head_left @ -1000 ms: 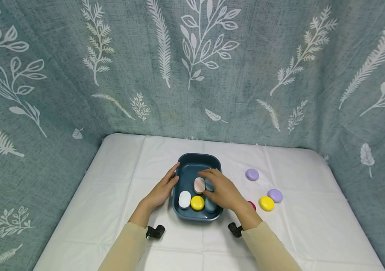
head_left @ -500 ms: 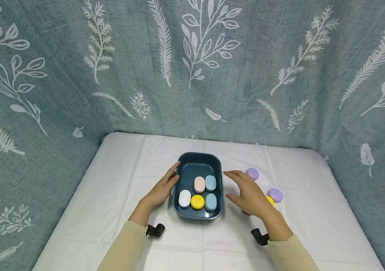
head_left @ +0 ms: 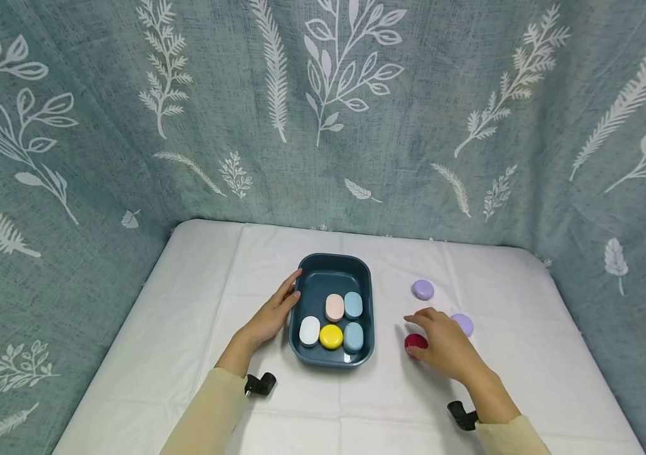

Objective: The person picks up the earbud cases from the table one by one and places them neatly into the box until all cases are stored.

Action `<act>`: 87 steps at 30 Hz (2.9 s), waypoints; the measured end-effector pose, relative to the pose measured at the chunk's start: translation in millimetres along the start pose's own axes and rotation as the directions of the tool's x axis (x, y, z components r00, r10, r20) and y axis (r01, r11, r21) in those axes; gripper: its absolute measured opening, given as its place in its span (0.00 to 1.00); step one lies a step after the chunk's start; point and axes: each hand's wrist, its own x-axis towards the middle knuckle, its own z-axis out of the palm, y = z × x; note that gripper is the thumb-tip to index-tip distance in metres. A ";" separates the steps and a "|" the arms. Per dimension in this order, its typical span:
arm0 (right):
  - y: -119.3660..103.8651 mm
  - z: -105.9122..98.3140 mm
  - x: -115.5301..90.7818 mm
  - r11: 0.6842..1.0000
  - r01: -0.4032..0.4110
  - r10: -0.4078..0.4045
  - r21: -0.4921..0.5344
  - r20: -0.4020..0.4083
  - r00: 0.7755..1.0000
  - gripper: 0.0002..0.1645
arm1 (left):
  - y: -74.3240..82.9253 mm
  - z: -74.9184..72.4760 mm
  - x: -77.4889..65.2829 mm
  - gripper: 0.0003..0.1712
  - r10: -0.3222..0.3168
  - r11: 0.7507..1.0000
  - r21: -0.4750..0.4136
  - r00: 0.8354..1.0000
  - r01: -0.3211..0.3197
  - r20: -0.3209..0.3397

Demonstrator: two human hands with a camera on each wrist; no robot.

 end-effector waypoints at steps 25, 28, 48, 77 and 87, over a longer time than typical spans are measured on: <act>2.2 2.9 0.7 1.000 0.002 -0.002 -0.028 0.025 1.000 0.27 | 3.8 0.6 -3.5 0.30 -0.012 1.000 -0.010 1.000 0.012 -0.002; -1.0 -1.9 5.5 0.999 0.023 -0.023 -0.024 0.011 1.000 0.27 | 3.3 0.7 -3.3 0.30 -0.013 1.000 -0.017 1.000 0.013 -0.001; -30.2 -24.9 30.1 0.998 0.062 -0.062 0.031 0.007 0.998 0.29 | 4.8 1.3 -3.2 0.30 -0.018 1.000 -0.014 1.000 0.018 -0.007; -86.5 -22.0 67.2 0.982 0.177 -0.179 0.068 0.016 0.984 0.28 | 2.9 1.8 -2.9 0.30 -0.015 1.000 -0.010 1.000 0.015 -0.003; -100.1 -7.4 79.1 0.979 0.171 -0.176 0.112 0.044 0.983 0.28 | 2.8 1.0 -2.1 0.29 -0.007 1.000 -0.020 1.000 0.007 -0.002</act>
